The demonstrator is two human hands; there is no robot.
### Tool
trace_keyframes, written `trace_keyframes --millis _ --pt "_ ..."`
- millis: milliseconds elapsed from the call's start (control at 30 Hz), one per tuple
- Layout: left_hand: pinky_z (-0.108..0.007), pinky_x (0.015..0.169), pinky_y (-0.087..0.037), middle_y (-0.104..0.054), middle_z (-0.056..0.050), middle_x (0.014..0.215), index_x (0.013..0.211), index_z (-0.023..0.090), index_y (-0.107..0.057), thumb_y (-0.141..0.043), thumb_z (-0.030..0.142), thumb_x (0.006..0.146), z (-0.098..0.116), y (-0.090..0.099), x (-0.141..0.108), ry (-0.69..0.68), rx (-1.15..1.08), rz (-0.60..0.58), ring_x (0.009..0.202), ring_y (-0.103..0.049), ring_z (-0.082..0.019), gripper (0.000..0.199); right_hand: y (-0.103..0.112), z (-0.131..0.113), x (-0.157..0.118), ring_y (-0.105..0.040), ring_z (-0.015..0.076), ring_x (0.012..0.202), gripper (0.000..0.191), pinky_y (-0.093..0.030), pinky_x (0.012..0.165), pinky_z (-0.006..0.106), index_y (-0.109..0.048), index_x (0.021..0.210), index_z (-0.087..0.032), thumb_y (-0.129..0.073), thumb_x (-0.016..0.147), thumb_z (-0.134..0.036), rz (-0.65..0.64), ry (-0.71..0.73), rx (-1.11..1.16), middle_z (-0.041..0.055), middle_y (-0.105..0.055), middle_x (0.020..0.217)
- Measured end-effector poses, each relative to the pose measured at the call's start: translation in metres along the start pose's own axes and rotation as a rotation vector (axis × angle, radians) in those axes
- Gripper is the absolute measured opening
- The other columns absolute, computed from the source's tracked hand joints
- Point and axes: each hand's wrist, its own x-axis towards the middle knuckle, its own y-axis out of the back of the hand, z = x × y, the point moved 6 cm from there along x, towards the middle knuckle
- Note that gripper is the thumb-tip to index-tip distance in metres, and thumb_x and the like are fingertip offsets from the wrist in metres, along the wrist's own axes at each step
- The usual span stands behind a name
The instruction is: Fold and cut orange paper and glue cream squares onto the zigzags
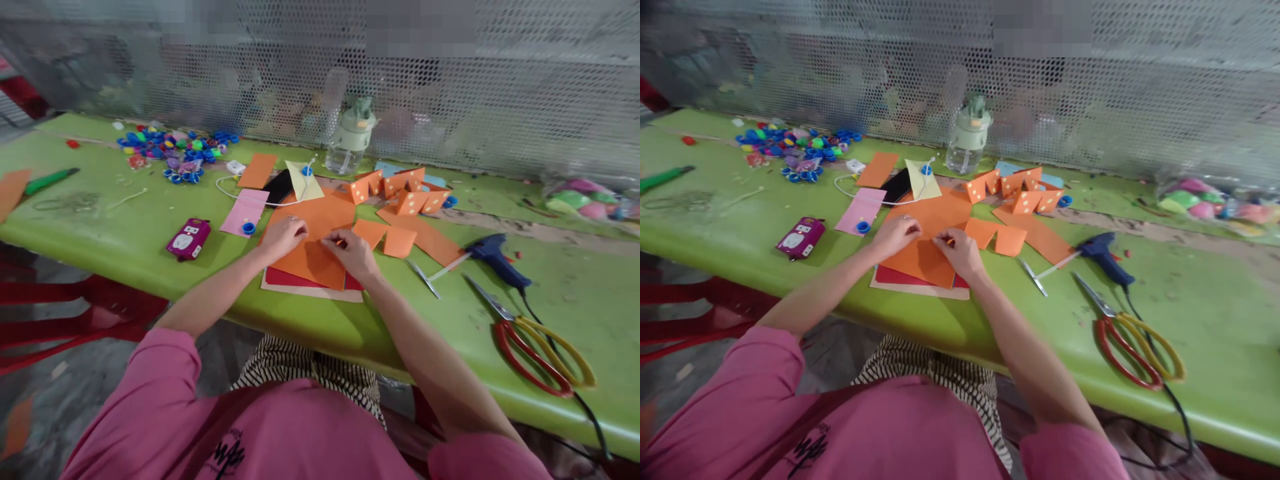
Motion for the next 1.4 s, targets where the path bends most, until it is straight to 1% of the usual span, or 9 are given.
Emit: trace_keyframes --millis 100,200,400,533,800,1000,1100,1233,1400 --pt "-0.026 0.087 -0.052 -0.077 -0.006 0.103 0.102 0.018 -0.071 -0.067 0.018 0.091 -0.005 0.011 0.000 0.027 0.022 0.007 0.094 -0.071 -0.017 0.012 -0.002 -0.003 0.000 -0.060 0.0164 0.071 0.016 -0.048 0.073 0.031 -0.069 0.079 -0.021 -0.065 0.081 -0.036 -0.024 0.031 -0.006 0.0045 -0.075 0.085" --pt "-0.029 0.092 -0.052 -0.075 -0.007 0.114 0.110 0.019 -0.070 -0.060 0.018 0.094 -0.028 0.041 -0.003 0.104 0.074 0.058 0.099 -0.070 -0.018 0.019 -0.001 -0.002 0.001 -0.061 0.0167 0.070 0.014 -0.049 0.072 0.031 -0.068 0.078 -0.021 -0.064 0.082 -0.035 -0.031 0.043 -0.010 0.0045 -0.075 0.084" --pt "-0.037 0.095 -0.050 -0.077 -0.010 0.100 0.086 0.018 -0.073 -0.055 0.008 0.086 -0.095 0.095 -0.018 0.364 0.211 0.090 0.103 -0.069 -0.026 0.020 -0.001 0.002 0.003 -0.062 0.0167 0.069 0.013 -0.050 0.070 0.031 -0.068 0.078 -0.022 -0.064 0.082 -0.034 -0.043 0.046 -0.007 0.0040 -0.076 0.084" --pt "-0.033 0.084 -0.052 -0.078 -0.007 0.096 0.084 0.019 -0.074 -0.067 0.018 0.083 -0.112 0.094 -0.022 0.444 0.190 0.004 0.091 -0.071 -0.024 0.007 -0.002 0.003 0.004 -0.062 0.0168 0.070 0.011 -0.049 0.070 0.030 -0.067 0.078 -0.022 -0.064 0.082 -0.033 -0.050 0.044 -0.005 0.0040 -0.075 0.084" --pt "-0.033 0.078 -0.052 -0.077 -0.006 0.087 0.076 0.019 -0.071 -0.072 0.023 0.079 -0.121 0.087 -0.016 0.466 0.115 -0.069 0.082 -0.069 -0.023 0.005 -0.002 0.002 0.003 -0.062 0.0167 0.070 0.012 -0.049 0.070 0.030 -0.067 0.079 -0.022 -0.063 0.083 -0.033 -0.058 0.046 -0.015 0.0039 -0.076 0.084" --pt "-0.032 0.078 -0.053 -0.076 -0.006 0.094 0.087 0.020 -0.071 -0.064 0.025 0.085 -0.093 0.080 -0.007 0.356 0.032 -0.076 0.085 -0.069 -0.020 0.009 -0.004 0.003 0.002 -0.063 0.0171 0.071 0.012 -0.050 0.070 0.030 -0.069 0.080 -0.022 -0.063 0.084 -0.032 -0.059 0.047 -0.022 0.0042 -0.076 0.085" --pt "-0.029 0.070 -0.052 -0.076 -0.004 0.091 0.089 0.021 -0.071 -0.066 0.030 0.086 -0.061 0.057 -0.001 0.262 -0.027 -0.150 0.076 -0.068 -0.017 0.010 -0.005 0.003 0.001 -0.063 0.0177 0.072 0.012 -0.050 0.070 0.031 -0.070 0.082 -0.023 -0.063 0.085 -0.033 -0.064 0.051 -0.028 0.0045 -0.076 0.086" --pt "-0.029 0.078 -0.051 -0.077 -0.003 0.093 0.082 0.021 -0.069 -0.071 0.024 0.084 -0.028 0.026 0.011 0.148 -0.052 -0.209 0.085 -0.069 -0.018 0.004 -0.005 0.003 0.000 -0.064 0.0179 0.074 0.012 -0.049 0.070 0.030 -0.070 0.083 -0.023 -0.063 0.085 -0.032 -0.068 0.060 -0.036 0.0046 -0.077 0.087" --pt "-0.030 0.082 -0.051 -0.078 -0.004 0.095 0.083 0.021 -0.069 -0.069 0.017 0.085 -0.023 0.012 0.022 0.111 -0.053 -0.204 0.092 -0.071 -0.020 0.005 -0.006 0.001 -0.002 -0.065 0.0183 0.075 0.011 -0.049 0.071 0.030 -0.070 0.083 -0.023 -0.062 0.086 -0.030 -0.072 0.075 -0.042 0.0046 -0.077 0.088"
